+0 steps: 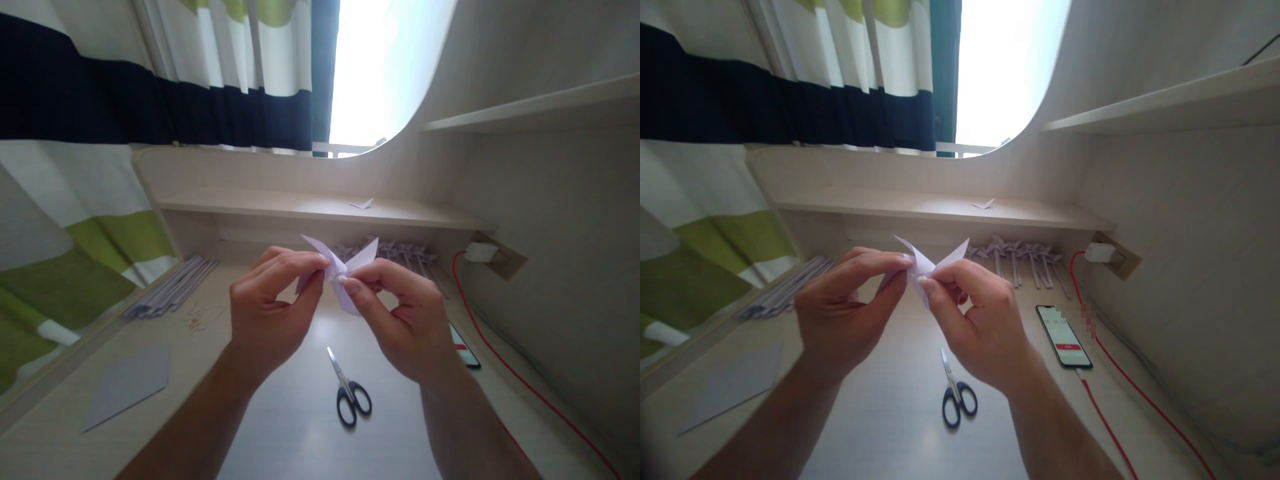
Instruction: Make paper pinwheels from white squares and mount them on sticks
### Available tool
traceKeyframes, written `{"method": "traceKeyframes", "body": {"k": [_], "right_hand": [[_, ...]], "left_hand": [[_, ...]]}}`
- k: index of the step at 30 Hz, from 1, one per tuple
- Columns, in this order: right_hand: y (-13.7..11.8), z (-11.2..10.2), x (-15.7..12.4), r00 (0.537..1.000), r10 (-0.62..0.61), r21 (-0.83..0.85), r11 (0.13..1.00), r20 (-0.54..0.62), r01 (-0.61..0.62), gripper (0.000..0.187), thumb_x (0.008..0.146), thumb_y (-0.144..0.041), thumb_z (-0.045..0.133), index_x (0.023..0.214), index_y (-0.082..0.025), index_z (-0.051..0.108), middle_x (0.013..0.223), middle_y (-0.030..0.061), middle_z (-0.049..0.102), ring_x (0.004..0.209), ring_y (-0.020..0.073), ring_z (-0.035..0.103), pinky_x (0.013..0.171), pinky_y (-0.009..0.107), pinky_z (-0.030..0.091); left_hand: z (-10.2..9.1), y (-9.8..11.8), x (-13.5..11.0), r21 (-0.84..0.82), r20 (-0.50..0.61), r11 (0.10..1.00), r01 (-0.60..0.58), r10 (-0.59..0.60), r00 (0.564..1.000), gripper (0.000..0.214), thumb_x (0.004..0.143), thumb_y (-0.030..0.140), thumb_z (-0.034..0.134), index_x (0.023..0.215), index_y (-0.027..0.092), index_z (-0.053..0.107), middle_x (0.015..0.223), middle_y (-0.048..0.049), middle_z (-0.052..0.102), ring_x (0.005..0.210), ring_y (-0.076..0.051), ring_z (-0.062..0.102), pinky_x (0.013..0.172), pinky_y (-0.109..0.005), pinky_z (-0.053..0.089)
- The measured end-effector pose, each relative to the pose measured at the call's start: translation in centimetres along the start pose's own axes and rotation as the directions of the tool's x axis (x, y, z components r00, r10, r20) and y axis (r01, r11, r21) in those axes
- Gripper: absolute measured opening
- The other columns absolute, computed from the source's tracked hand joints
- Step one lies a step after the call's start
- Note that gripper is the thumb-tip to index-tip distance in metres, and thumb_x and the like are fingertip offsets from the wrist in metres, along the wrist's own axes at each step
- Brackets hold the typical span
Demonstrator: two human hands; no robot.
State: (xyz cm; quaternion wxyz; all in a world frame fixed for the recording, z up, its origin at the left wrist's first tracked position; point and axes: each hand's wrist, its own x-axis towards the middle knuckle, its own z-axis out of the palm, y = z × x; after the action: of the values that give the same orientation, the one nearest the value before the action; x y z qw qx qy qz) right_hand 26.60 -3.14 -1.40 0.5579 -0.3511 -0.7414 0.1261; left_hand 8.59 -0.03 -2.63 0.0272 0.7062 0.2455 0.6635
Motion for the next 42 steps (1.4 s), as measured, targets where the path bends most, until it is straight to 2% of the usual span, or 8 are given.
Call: {"method": "traceKeyframes", "body": {"k": [6, 13, 23, 31, 42], "right_hand": [[-0.03, 0.04, -0.08, 0.999, 0.032, 0.011, 0.999, 0.003, -0.032, 0.010, 0.097, -0.019, 0.068, 0.088, -0.018, 0.072, 0.074, -0.0027, 0.065, 0.067, 0.0112, 0.058, 0.065, 0.027, 0.046], [0.22, -0.08, 0.04, 0.997, 0.069, 0.038, 0.997, 0.017, -0.070, 0.011, 0.097, -0.020, 0.068, 0.088, -0.018, 0.073, 0.073, -0.0028, 0.067, 0.066, 0.0111, 0.059, 0.063, 0.026, 0.046], [0.27, -0.20, 0.06, 0.995, 0.100, 0.060, 0.993, 0.024, -0.102, 0.011, 0.097, -0.021, 0.069, 0.089, -0.017, 0.074, 0.073, -0.0028, 0.067, 0.064, 0.0101, 0.059, 0.060, 0.025, 0.045], [0.03, -0.45, 0.18, 0.995, 0.092, 0.050, 0.994, 0.036, -0.094, 0.012, 0.096, -0.019, 0.069, 0.086, -0.017, 0.074, 0.071, -0.0024, 0.067, 0.064, 0.0105, 0.058, 0.060, 0.025, 0.044], [0.07, -0.48, 0.28, 0.994, 0.104, 0.030, 0.994, 0.035, -0.105, 0.012, 0.095, -0.020, 0.070, 0.084, -0.017, 0.073, 0.071, -0.0021, 0.068, 0.063, 0.0107, 0.059, 0.059, 0.024, 0.044]], "left_hand": [[-0.16, -0.11, -0.12, -0.118, 0.030, 0.984, 0.137, -0.134, 0.990, 0.030, 0.082, 0.002, 0.077, 0.102, 0.024, 0.080, 0.095, -0.0035, 0.078, 0.087, -0.020, 0.071, 0.081, -0.039, 0.056], [-0.24, 0.08, -0.16, -0.156, 0.060, 0.969, 0.193, -0.186, 0.981, 0.028, 0.083, 0.003, 0.077, 0.102, 0.023, 0.080, 0.096, -0.0042, 0.078, 0.088, -0.020, 0.071, 0.082, -0.039, 0.055], [-0.50, -0.06, 0.05, -0.179, 0.132, 0.932, 0.314, -0.294, 0.947, 0.019, 0.085, 0.014, 0.082, 0.100, 0.026, 0.082, 0.092, -0.0032, 0.078, 0.084, -0.019, 0.067, 0.079, -0.037, 0.050], [-0.36, -0.46, 0.05, -0.252, 0.110, 0.917, 0.310, -0.291, 0.950, 0.024, 0.083, 0.010, 0.081, 0.100, 0.027, 0.083, 0.094, -0.0037, 0.079, 0.085, -0.020, 0.068, 0.079, -0.036, 0.049], [-0.52, -0.55, 0.01, -0.220, 0.128, 0.917, 0.332, -0.310, 0.942, 0.024, 0.083, 0.010, 0.081, 0.098, 0.028, 0.084, 0.093, -0.0028, 0.080, 0.084, -0.019, 0.069, 0.079, -0.035, 0.051]]}}
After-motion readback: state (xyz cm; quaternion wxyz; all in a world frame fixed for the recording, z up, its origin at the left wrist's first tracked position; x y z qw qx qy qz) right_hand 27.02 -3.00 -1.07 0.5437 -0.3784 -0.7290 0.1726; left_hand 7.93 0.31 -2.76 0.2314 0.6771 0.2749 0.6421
